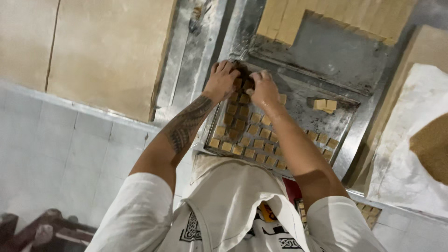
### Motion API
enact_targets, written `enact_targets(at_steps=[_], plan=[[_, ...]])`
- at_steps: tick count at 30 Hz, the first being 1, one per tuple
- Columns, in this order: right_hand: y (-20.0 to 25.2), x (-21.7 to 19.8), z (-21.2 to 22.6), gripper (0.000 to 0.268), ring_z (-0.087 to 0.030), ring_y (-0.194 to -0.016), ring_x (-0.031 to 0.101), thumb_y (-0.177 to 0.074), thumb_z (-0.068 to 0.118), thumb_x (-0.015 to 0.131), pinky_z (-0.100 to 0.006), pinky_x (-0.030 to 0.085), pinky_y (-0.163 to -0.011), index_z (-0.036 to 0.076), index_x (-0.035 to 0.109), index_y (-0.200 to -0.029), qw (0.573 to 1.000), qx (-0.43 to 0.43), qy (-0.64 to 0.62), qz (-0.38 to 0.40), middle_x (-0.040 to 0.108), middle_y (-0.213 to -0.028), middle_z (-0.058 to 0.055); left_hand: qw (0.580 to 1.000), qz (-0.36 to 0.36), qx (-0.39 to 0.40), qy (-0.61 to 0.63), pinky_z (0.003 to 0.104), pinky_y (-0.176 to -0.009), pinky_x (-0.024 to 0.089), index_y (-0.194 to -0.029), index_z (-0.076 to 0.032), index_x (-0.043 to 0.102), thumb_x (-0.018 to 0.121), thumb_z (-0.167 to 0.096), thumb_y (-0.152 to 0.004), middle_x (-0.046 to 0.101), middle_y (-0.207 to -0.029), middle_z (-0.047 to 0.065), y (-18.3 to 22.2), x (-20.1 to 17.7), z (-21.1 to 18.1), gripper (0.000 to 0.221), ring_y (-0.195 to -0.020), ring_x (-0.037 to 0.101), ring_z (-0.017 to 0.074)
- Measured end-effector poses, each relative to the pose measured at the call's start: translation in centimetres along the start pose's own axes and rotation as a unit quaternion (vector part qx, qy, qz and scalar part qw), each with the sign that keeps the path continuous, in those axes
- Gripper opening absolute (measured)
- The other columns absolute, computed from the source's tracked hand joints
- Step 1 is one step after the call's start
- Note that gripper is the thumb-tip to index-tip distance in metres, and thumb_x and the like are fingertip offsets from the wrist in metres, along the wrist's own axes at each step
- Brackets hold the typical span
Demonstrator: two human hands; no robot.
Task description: The person places small rectangular pieces of dough from a large block onto a metal baking tray by hand, arranging them in neat rows.
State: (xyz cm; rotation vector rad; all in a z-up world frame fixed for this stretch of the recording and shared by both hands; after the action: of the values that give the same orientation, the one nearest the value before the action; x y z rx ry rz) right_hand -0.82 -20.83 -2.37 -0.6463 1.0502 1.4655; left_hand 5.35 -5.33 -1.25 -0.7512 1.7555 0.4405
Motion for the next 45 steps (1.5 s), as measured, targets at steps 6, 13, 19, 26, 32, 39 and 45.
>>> enact_targets(at_steps=[6,13,19,26,32,39,45], plan=[[0.0,-1.5,1.1,0.054,-0.041,-0.136,0.044,-0.084,0.023,0.079,-0.051,0.043,-0.106,0.012,0.06,-0.134,1.0,0.018,-0.01,0.004,0.046,-0.146,-0.018,0.997,0.037,-0.015,-0.068,0.062,-0.117,0.023,-0.12,-0.016,0.069,0.075,-0.015,-0.083,0.051,-0.141,0.015,-1.2,-0.5,-0.4,0.038,-0.145,0.033,0.0356],[5.1,-7.0,-8.0,0.035,-0.035,-0.117,0.067,-0.102,0.033,0.068,-0.051,0.052,-0.106,0.013,0.065,-0.131,0.993,0.08,-0.08,0.022,0.062,-0.138,-0.012,0.996,0.068,0.013,0.052,0.056,-0.112,0.033,-0.128,-0.01,0.063,0.081,-0.029,-0.081,0.052,-0.137,0.013,-1.7,-0.7,-5.7,0.054,-0.134,0.042,0.0371],[7.2,-4.9,-10.1,0.048,-0.035,-0.122,0.053,-0.081,0.034,0.081,-0.046,0.045,-0.103,0.007,0.069,-0.119,0.997,-0.054,0.061,-0.007,0.061,-0.123,-0.014,0.991,0.081,0.075,0.07,0.05,-0.105,0.045,-0.127,-0.007,0.062,0.073,-0.023,-0.088,0.056,-0.128,0.014,-2.6,5.4,-12.0,0.043,-0.126,0.05,0.0353],[7.2,-4.4,-11.2,0.027,-0.034,-0.121,0.057,-0.097,0.025,0.071,-0.048,0.047,-0.105,0.006,0.071,-0.117,0.999,-0.02,-0.007,-0.025,0.065,-0.122,-0.013,0.989,0.133,0.041,0.047,0.05,-0.102,0.048,-0.107,-0.011,0.073,0.065,-0.019,-0.094,0.063,-0.116,0.012,-4.7,5.0,-12.0,0.017,-0.121,0.054,0.0328],[5.7,-6.9,-11.6,0.023,-0.031,-0.097,0.071,-0.101,0.025,0.065,-0.049,0.056,-0.093,0.005,0.068,-0.113,0.97,0.121,-0.193,-0.082,0.071,-0.107,-0.015,0.963,0.159,-0.171,0.137,0.038,-0.092,0.055,-0.102,-0.012,0.075,0.067,-0.035,-0.096,0.064,-0.115,0.008,-5.8,-0.5,-6.2,0.025,-0.1,0.063,0.0213],[-1.7,-5.0,-3.2,0.025,-0.039,-0.095,0.067,-0.09,0.023,0.076,-0.053,0.054,-0.083,0.001,0.073,-0.102,0.993,-0.003,-0.101,-0.065,0.071,-0.099,-0.02,0.994,0.1,0.002,0.037,0.043,-0.094,0.056,-0.083,-0.006,0.074,0.073,-0.022,-0.093,0.07,-0.094,0.012,-7.6,1.8,2.9,0.019,-0.101,0.065,0.0295],[-4.5,-4.3,-1.8,0.032,-0.04,-0.12,0.057,-0.096,0.021,0.07,-0.052,0.051,-0.096,0.005,0.068,-0.123,0.997,0.05,-0.059,-0.001,0.063,-0.126,-0.019,0.983,0.158,-0.09,-0.022,0.053,-0.094,0.046,-0.098,-0.006,0.072,0.074,-0.015,-0.081,0.058,-0.116,0.016,-9.2,3.9,5.4,0.019,-0.114,0.052,0.0371]])
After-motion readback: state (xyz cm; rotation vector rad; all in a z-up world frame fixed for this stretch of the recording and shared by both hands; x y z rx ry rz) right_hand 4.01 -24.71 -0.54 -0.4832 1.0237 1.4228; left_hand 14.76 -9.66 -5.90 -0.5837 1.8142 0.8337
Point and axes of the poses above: each hand's wrist, its own y-axis away from the middle knuckle, its own x-axis out of the palm, z = x × y, the point moved 6 cm from there along -y, towards the middle knuckle
